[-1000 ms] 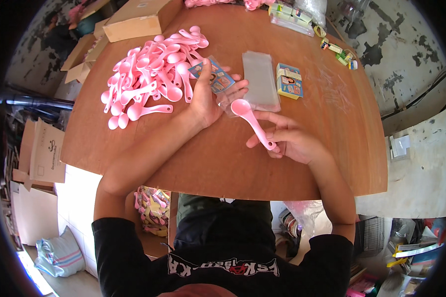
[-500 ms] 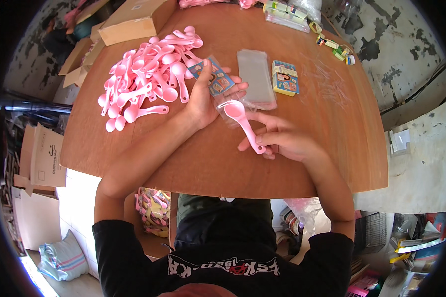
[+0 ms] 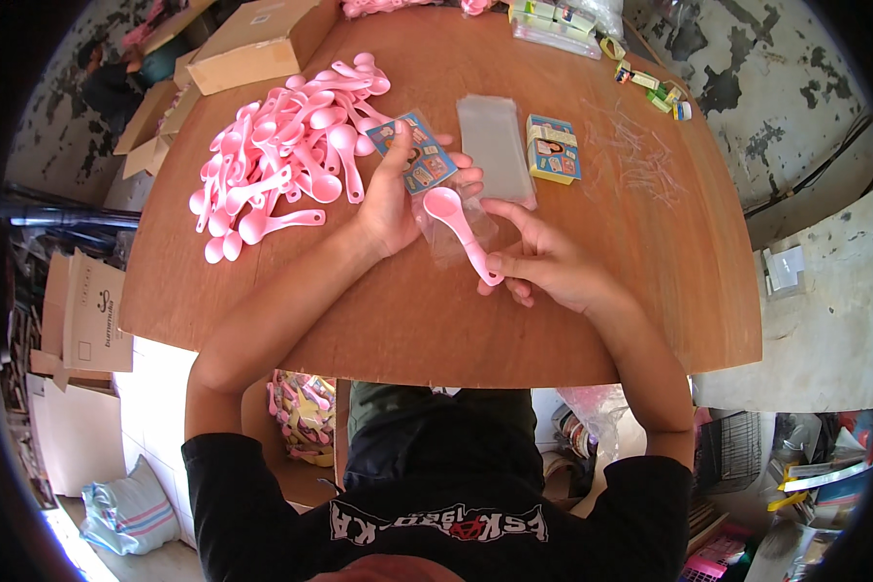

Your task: The person places a pink plastic spoon and a yellow sticky note into a small clear plastic bag. They repeat this process multiple times, handling the items one at a time and sealing each bag individually.

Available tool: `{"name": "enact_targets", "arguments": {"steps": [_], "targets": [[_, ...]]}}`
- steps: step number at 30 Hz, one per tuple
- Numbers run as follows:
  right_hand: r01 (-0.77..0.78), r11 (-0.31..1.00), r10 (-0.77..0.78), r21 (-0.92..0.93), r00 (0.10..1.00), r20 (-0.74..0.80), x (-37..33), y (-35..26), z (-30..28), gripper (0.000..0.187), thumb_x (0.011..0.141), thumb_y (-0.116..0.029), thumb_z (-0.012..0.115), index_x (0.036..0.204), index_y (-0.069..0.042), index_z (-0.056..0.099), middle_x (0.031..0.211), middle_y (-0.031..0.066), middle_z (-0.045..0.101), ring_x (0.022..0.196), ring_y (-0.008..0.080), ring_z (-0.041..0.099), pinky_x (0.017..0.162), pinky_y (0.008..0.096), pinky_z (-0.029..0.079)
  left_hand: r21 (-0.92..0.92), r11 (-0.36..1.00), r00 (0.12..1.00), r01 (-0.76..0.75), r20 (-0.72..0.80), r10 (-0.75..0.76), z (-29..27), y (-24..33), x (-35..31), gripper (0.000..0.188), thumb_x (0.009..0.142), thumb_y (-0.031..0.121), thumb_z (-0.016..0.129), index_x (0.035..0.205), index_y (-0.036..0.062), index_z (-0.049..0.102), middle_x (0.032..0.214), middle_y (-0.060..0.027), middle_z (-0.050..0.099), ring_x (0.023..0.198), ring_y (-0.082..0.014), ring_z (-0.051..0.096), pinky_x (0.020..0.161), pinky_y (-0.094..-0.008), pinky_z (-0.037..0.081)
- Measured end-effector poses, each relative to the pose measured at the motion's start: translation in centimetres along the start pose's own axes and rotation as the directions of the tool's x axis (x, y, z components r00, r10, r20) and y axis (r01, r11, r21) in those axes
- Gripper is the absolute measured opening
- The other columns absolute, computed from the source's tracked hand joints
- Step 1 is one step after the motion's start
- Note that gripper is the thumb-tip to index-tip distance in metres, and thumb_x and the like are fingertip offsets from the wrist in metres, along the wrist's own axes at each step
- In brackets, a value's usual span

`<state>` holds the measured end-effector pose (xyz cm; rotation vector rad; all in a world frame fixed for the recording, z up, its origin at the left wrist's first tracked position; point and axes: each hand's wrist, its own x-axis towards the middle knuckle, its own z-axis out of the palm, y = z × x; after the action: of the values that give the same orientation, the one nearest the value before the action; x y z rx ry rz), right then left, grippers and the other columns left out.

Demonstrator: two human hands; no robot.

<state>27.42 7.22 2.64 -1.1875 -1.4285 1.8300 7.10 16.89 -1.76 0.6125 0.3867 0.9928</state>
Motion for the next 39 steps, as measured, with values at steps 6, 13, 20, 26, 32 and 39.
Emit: {"name": "enact_targets", "arguments": {"steps": [6,13,20,26,32,39], "targets": [[0.111,0.988,-0.121,-0.109,0.989,-0.085,0.0,-0.2,0.4,0.077,0.092,-0.022,0.069,0.152,-0.006,0.022,0.084,0.0139,0.068,0.058,0.0104,0.057,0.052,0.0235,0.044,-0.033,0.999,1.000,0.005,0.025,-0.004,-0.3,-0.1,0.1,0.063,0.097,0.063,0.037,0.120,0.0046,0.046,0.104,-0.0175,0.064,0.100,-0.0335,0.067,0.097,-0.0514,0.052],[0.181,0.975,-0.191,-0.128,0.979,-0.076,-0.1,-0.8,1.2,0.074,0.093,-0.021,0.067,0.152,-0.008,0.024,0.082,0.0114,0.067,0.060,0.0108,0.059,0.052,0.0226,0.044,-0.001,1.000,0.999,0.015,0.040,-0.015,-0.1,0.1,-0.1,0.062,0.098,0.062,0.036,0.120,0.0053,0.046,0.104,-0.0173,0.064,0.102,-0.0333,0.066,0.097,-0.0516,0.052],[0.227,0.964,-0.250,-0.140,0.951,-0.181,-0.1,-0.6,1.6,0.060,0.097,-0.019,0.062,0.148,-0.010,0.034,0.083,0.0118,0.068,0.057,0.0083,0.057,0.051,0.0226,0.045,0.048,0.998,0.994,0.049,0.092,-0.053,0.5,0.1,-0.5,0.060,0.098,0.062,0.035,0.122,0.0080,0.044,0.111,-0.0160,0.063,0.113,-0.0325,0.060,0.101,-0.0526,0.048],[0.207,0.971,-0.229,-0.122,0.952,-0.205,0.3,-0.1,1.6,0.042,0.097,-0.017,0.061,0.137,-0.007,0.051,0.084,0.0101,0.069,0.059,0.0087,0.061,0.051,0.0221,0.046,0.018,0.998,0.985,0.068,0.156,-0.070,-0.4,-0.1,0.0,0.061,0.096,0.065,0.034,0.121,0.0101,0.043,0.116,-0.0147,0.062,0.118,-0.0330,0.058,0.101,-0.0530,0.047],[0.249,0.961,-0.274,-0.121,0.916,-0.293,0.3,0.4,1.3,0.030,0.097,-0.012,0.057,0.126,-0.004,0.061,0.084,0.0074,0.068,0.064,0.0113,0.065,0.050,0.0232,0.048,0.066,0.997,0.986,0.042,0.158,-0.052,-0.3,-0.3,0.2,0.059,0.096,0.065,0.035,0.120,0.0113,0.042,0.114,-0.0152,0.063,0.116,-0.0330,0.059,0.100,-0.0523,0.047],[0.214,0.973,-0.230,-0.091,0.939,-0.254,0.0,0.1,1.9,0.026,0.099,-0.012,0.054,0.121,-0.002,0.064,0.084,0.0075,0.066,0.066,0.0126,0.065,0.058,0.0258,0.054,0.113,0.992,0.980,0.059,0.181,-0.079,-0.2,-0.3,0.0,0.061,0.096,0.065,0.034,0.124,0.0105,0.039,0.111,-0.0154,0.064,0.110,-0.0326,0.062,0.097,-0.0507,0.049]]}}
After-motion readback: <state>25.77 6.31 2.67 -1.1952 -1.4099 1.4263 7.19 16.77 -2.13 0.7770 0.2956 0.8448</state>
